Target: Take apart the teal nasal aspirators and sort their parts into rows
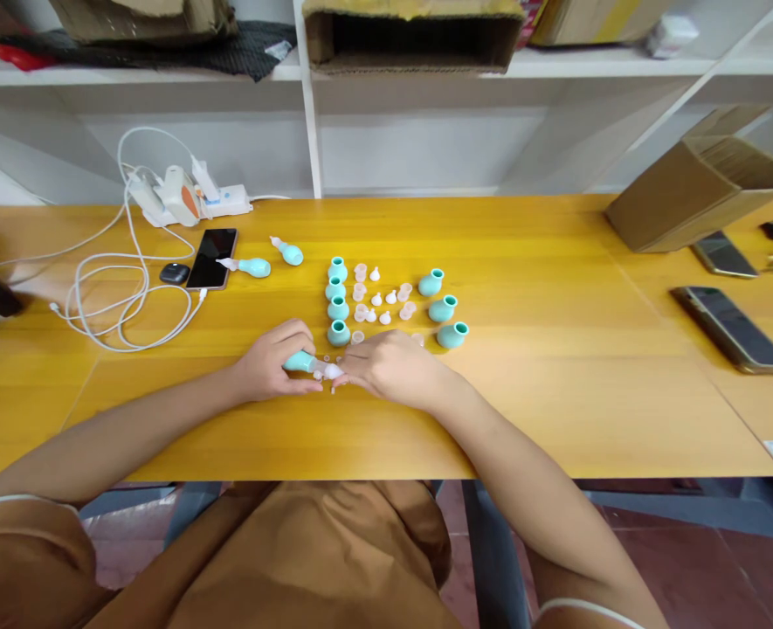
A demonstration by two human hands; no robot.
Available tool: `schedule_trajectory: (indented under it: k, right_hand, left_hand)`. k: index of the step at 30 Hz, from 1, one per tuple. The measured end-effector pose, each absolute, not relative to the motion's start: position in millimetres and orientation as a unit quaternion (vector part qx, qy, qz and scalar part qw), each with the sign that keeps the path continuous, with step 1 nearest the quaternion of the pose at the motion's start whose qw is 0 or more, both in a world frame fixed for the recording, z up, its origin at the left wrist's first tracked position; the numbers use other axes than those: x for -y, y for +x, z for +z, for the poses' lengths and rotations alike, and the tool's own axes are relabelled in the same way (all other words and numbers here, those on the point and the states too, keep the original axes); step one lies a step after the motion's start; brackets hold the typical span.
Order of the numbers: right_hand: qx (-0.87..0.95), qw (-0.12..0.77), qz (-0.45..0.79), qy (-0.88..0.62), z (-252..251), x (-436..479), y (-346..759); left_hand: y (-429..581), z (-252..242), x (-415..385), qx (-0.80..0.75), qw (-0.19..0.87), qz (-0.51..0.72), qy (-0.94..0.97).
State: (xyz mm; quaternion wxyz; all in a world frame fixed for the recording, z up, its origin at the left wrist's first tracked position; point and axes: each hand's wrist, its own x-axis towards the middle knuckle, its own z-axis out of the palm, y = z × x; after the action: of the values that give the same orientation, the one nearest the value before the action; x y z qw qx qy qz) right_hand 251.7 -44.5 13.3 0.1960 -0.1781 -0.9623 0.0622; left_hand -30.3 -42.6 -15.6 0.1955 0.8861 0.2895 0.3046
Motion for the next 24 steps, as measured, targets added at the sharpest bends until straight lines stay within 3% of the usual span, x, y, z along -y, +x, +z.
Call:
schedule_trajectory:
  k: [24]
  right_hand:
    - [0.969, 0.184, 0.018, -0.166, 14.4, 46.4, 251.7]
  left_hand:
    - [-32.0, -17.0, 40.2, -0.301, 0.228, 0.284, 0.881]
